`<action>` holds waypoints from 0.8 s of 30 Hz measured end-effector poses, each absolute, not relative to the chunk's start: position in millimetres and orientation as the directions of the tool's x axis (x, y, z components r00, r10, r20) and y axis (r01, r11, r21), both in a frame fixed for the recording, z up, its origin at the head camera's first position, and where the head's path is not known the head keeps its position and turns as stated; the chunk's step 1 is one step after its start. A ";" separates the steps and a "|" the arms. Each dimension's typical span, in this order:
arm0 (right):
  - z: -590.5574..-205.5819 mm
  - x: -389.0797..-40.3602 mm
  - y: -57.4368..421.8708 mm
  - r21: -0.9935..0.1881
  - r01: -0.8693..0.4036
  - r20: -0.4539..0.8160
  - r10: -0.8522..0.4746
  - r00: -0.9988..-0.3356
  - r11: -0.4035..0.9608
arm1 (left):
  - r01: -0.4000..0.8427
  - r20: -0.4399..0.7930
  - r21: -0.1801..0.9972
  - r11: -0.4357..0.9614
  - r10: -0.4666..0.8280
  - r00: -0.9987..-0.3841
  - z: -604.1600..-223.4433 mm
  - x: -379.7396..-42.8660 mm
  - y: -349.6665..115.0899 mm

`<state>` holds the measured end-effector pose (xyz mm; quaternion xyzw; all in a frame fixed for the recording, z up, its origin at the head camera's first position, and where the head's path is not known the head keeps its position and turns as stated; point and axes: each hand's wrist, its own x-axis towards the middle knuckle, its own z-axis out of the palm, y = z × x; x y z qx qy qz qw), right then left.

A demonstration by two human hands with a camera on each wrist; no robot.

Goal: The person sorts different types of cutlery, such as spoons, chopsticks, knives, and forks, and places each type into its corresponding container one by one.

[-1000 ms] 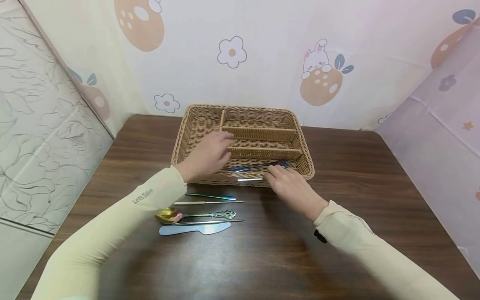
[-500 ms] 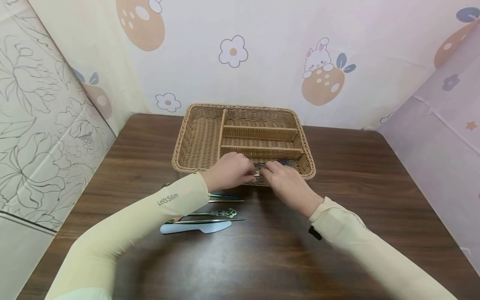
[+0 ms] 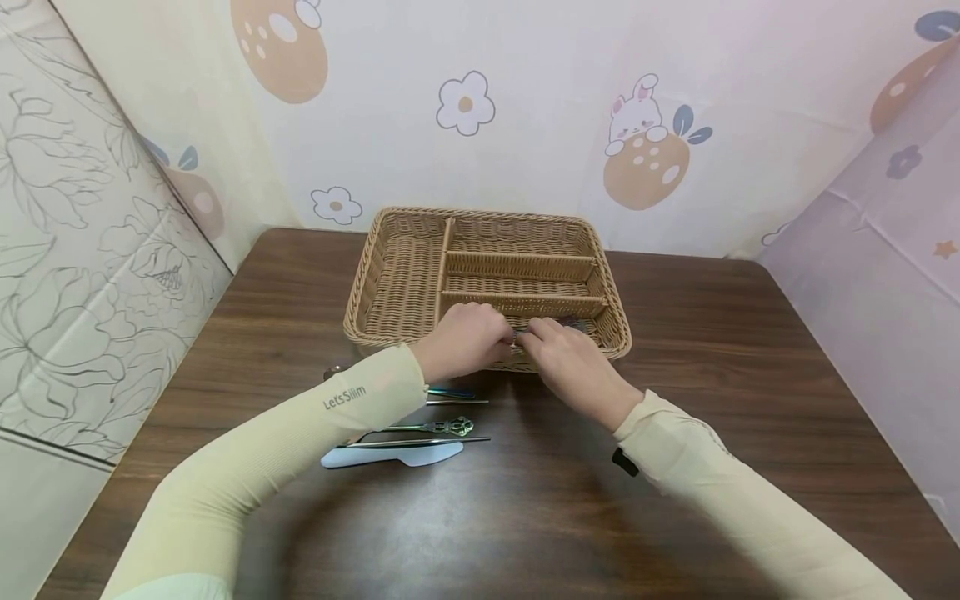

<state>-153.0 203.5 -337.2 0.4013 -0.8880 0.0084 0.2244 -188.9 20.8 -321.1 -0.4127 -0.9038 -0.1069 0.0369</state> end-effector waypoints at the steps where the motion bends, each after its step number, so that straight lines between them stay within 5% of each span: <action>1: -336.3 -153.5 203.6 0.155 -0.719 0.415 -0.705 -0.575 0.678 | 0.745 0.147 0.162 0.647 0.731 -0.666 -319.7 -189.5 20.7; 14: -316.7 -173.7 241.1 0.068 -0.670 0.532 -0.595 -0.603 0.740 | 0.676 0.147 0.181 0.714 0.660 -0.737 -301.9 -204.6 -0.8; 24: -334.0 -191.7 283.7 -0.168 -0.369 0.294 -0.311 -0.904 0.914 | 0.648 0.157 0.218 0.730 0.629 -0.762 -289.8 -211.8 -0.9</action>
